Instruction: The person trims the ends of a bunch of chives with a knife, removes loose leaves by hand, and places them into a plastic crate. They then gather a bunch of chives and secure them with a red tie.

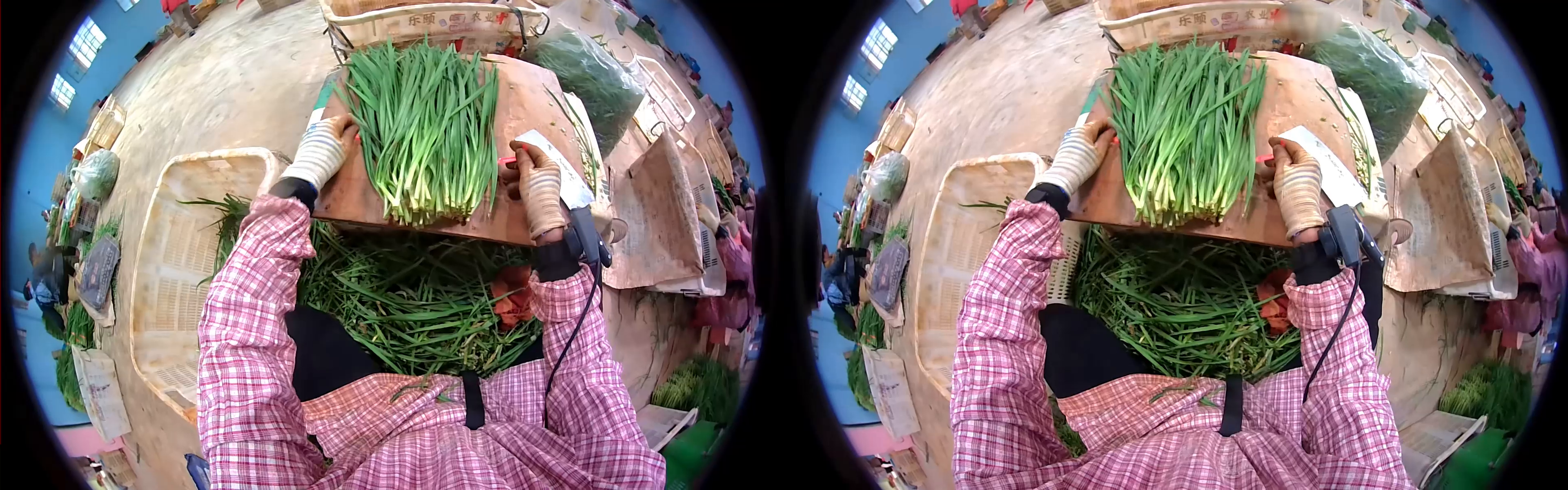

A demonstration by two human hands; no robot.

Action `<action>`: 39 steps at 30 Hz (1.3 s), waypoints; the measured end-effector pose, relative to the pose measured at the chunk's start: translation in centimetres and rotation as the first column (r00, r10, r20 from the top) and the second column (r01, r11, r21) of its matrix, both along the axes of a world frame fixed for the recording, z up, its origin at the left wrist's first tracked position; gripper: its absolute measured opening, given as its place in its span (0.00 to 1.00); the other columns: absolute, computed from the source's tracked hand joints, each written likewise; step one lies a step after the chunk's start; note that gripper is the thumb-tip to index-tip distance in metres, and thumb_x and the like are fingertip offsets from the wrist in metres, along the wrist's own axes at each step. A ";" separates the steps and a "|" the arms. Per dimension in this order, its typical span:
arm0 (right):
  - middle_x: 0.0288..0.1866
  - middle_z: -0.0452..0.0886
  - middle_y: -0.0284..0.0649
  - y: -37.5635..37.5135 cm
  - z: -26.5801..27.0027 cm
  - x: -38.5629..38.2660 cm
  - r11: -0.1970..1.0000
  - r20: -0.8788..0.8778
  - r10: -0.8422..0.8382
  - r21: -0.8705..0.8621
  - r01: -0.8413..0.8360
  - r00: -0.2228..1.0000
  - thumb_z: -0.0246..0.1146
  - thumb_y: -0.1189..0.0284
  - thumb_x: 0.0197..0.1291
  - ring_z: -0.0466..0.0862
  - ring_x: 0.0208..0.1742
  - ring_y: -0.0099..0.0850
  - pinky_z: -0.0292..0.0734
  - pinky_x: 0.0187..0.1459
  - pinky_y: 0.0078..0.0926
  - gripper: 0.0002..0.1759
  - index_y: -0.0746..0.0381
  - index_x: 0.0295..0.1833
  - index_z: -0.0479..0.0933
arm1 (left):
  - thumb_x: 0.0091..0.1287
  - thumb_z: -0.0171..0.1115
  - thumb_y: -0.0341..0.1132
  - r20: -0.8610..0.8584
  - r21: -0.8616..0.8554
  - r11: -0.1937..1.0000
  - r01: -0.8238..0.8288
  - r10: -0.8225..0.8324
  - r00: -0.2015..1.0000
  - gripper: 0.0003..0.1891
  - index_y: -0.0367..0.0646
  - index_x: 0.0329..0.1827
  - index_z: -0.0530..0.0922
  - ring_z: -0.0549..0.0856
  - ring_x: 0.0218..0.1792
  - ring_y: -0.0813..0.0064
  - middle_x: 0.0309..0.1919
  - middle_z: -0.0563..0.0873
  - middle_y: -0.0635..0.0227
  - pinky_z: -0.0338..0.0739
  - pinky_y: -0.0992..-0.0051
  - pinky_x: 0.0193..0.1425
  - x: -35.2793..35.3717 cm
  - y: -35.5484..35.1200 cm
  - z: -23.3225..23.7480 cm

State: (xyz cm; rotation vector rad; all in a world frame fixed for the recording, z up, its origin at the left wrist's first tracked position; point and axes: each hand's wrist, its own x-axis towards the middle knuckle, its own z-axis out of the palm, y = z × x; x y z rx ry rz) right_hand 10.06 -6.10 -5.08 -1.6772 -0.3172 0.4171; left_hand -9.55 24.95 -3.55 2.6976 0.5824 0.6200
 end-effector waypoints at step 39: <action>0.42 0.88 0.43 -2.2 2.1 1.2 0.944 -0.282 0.088 0.329 0.010 0.955 0.62 0.68 0.75 0.88 0.35 0.31 0.85 0.36 0.28 0.13 0.62 0.58 0.82 | 0.73 0.67 0.32 0.313 -0.924 0.287 0.251 0.194 0.930 0.08 0.37 0.48 0.85 0.85 0.29 0.82 0.31 0.87 0.69 0.82 0.81 0.33 -5.9 -13.8 0.4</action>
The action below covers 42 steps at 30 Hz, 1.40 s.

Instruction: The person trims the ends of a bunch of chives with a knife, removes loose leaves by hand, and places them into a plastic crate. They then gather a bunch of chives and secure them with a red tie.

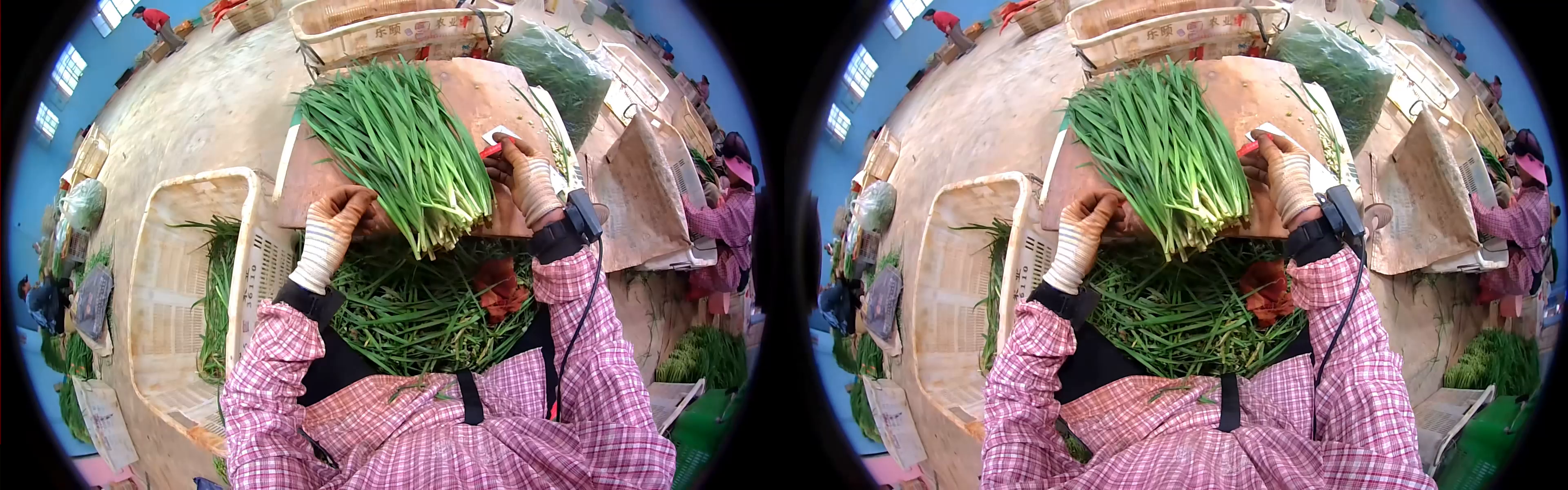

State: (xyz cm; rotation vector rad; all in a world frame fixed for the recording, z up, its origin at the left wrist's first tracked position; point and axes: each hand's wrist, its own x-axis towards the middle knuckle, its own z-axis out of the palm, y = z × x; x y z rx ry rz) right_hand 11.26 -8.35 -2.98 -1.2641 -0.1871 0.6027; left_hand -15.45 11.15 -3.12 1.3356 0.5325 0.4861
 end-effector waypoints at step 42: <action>0.33 0.89 0.47 6.4 9.8 1.9 0.628 0.591 0.694 -0.776 0.053 0.411 0.66 0.60 0.64 0.89 0.35 0.36 0.82 0.41 0.39 0.17 0.64 0.43 0.89 | 0.72 0.70 0.31 0.236 0.015 0.983 -0.184 0.175 0.956 0.08 0.34 0.43 0.86 0.83 0.31 0.85 0.32 0.89 0.71 0.81 0.80 0.38 10.2 -5.9 0.3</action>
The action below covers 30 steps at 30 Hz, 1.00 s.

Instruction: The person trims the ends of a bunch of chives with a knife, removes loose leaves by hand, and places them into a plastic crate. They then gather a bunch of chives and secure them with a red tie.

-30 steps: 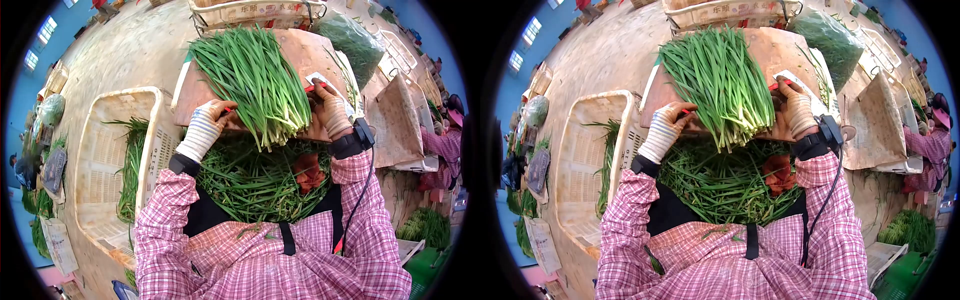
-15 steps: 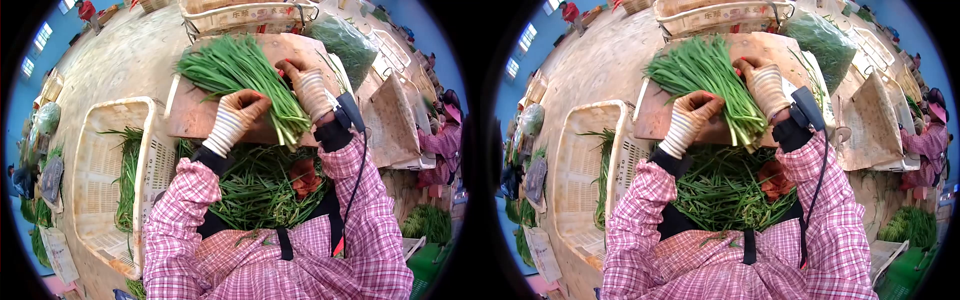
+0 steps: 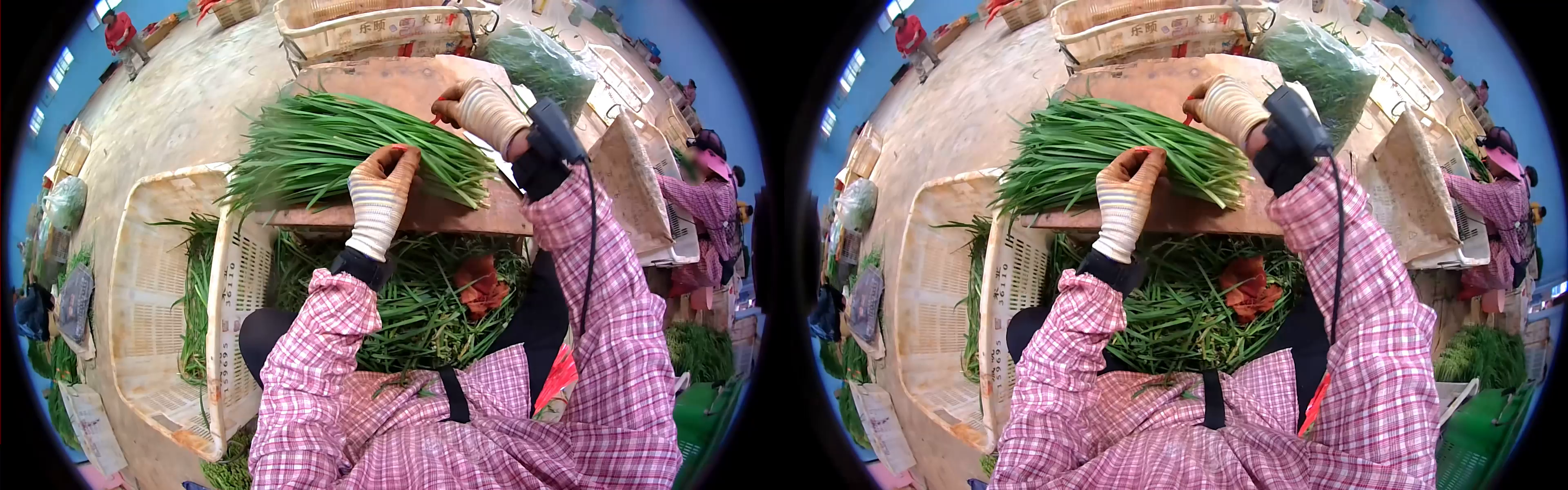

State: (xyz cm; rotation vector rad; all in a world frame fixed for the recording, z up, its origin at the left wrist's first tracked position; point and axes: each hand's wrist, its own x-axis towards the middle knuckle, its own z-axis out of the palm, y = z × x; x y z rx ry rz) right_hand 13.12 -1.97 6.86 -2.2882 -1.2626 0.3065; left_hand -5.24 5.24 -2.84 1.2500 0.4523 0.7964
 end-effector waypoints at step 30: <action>0.36 0.88 0.51 -2.7 -7.8 -7.3 0.822 -0.092 -0.139 0.544 0.167 0.986 0.69 0.71 0.63 0.89 0.38 0.43 0.82 0.42 0.36 0.09 0.65 0.44 0.87 | 0.66 0.72 0.32 -0.476 0.210 0.899 0.384 -0.249 0.844 0.09 0.34 0.42 0.87 0.82 0.26 0.83 0.29 0.89 0.69 0.77 0.80 0.32 -2.2 0.6 4.8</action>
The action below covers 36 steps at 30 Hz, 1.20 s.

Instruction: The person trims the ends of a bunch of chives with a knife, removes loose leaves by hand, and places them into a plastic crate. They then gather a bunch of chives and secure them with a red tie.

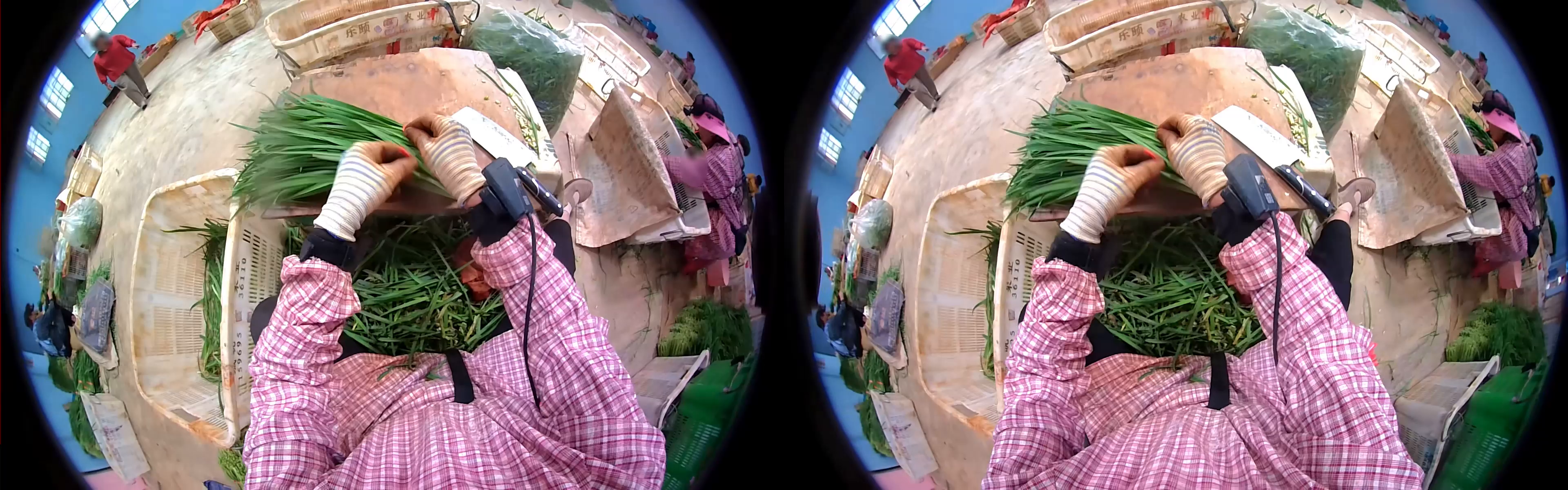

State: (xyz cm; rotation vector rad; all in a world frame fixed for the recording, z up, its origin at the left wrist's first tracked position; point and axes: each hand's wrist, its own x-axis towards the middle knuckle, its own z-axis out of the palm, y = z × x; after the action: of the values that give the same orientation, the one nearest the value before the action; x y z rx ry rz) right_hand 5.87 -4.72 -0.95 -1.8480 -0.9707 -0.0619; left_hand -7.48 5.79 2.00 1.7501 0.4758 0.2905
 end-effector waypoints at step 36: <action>0.38 0.84 0.46 -0.6 -0.5 1.0 0.997 0.339 0.045 0.037 -0.061 0.940 0.67 0.75 0.58 0.84 0.41 0.51 0.79 0.42 0.47 0.05 0.59 0.41 0.84 | 0.65 0.70 0.29 0.311 -0.560 0.779 -0.284 0.515 0.799 0.09 0.30 0.40 0.84 0.77 0.18 0.84 0.28 0.89 0.62 0.73 0.80 0.23 5.5 -0.1 -1.2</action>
State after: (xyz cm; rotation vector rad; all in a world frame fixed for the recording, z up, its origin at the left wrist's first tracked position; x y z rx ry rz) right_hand 6.89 -5.32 -1.45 -1.7994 -1.2438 -0.3778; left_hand -1.99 5.69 0.79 1.0128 0.5335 0.8043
